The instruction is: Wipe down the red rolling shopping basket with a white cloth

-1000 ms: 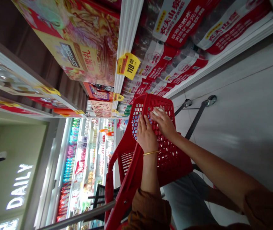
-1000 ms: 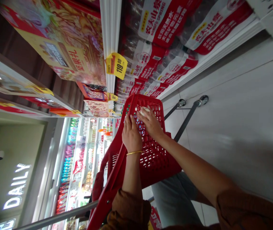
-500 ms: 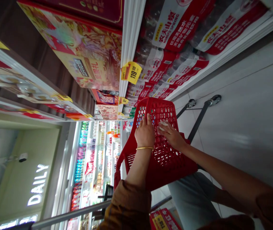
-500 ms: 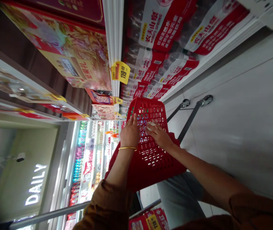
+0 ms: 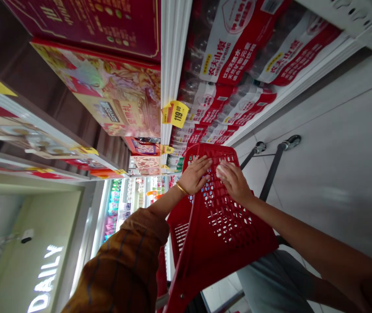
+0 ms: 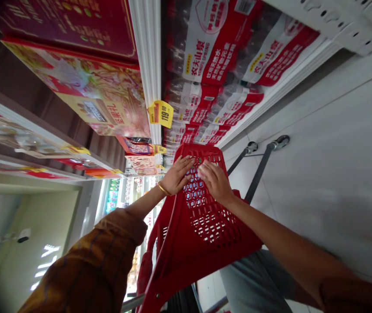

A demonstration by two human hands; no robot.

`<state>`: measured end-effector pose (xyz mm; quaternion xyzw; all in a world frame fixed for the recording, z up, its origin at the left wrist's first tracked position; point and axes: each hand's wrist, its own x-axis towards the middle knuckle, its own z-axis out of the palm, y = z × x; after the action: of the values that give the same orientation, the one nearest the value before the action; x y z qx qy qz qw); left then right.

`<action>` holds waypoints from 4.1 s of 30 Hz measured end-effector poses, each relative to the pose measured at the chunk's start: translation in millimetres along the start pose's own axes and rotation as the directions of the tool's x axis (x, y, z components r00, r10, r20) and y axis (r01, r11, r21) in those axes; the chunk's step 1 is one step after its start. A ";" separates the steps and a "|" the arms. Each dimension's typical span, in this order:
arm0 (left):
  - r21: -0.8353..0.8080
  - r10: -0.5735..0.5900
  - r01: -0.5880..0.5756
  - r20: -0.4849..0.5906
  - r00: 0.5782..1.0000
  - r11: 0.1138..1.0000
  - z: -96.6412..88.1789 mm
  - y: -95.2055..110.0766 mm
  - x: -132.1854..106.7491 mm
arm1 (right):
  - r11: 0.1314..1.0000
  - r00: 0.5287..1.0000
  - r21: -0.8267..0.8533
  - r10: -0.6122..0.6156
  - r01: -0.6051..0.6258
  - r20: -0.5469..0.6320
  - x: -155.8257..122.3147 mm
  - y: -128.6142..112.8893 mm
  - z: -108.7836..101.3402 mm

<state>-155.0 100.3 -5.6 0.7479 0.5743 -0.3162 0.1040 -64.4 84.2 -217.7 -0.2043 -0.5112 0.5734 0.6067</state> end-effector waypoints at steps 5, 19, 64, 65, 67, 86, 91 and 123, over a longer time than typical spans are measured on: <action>-0.123 -0.056 0.042 -0.109 0.993 0.992 5.7 5.5 -0.5 | 0.994 0.994 -0.037 0.106 -0.106 -0.009 48.1 13.2 18.8; -0.031 -0.046 0.044 -0.082 0.996 0.999 5.7 7.5 -4.9 | 0.999 0.966 0.009 -0.052 0.051 0.253 -0.9 6.9 18.2; 0.006 0.077 -0.079 0.150 0.986 0.997 -5.9 32.6 11.5 | 0.990 0.934 0.084 -0.139 0.117 0.330 -51.8 9.7 -26.5; 0.013 0.079 -0.082 0.162 0.984 0.997 -6.3 33.7 11.7 | 0.986 0.931 0.111 -0.155 0.125 0.331 -53.9 8.7 -30.5; 0.036 0.083 -0.091 0.192 0.978 0.995 -6.7 36.5 12.2 | 0.986 0.946 0.144 -0.127 0.087 0.299 -52.0 8.6 -36.6; 0.038 0.112 -0.133 0.341 0.933 0.990 -4.7 39.0 18.9 | 0.989 0.974 -0.004 0.148 -0.149 0.171 -3.4 61.1 -4.8; 0.038 0.126 -0.145 0.315 0.941 0.989 -3.2 38.1 18.4 | 0.995 0.985 0.000 0.096 -0.097 0.145 -24.0 49.4 -6.6; 0.046 0.137 -0.168 0.389 0.911 0.985 -11.4 70.1 -23.0 | 0.994 0.979 0.099 -0.072 0.054 0.191 -17.0 46.2 -14.1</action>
<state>-89.3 65.6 2.3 0.7175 0.4699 -0.4697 0.2094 -71.8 85.5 -268.4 -0.1027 -0.5470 0.5942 0.5807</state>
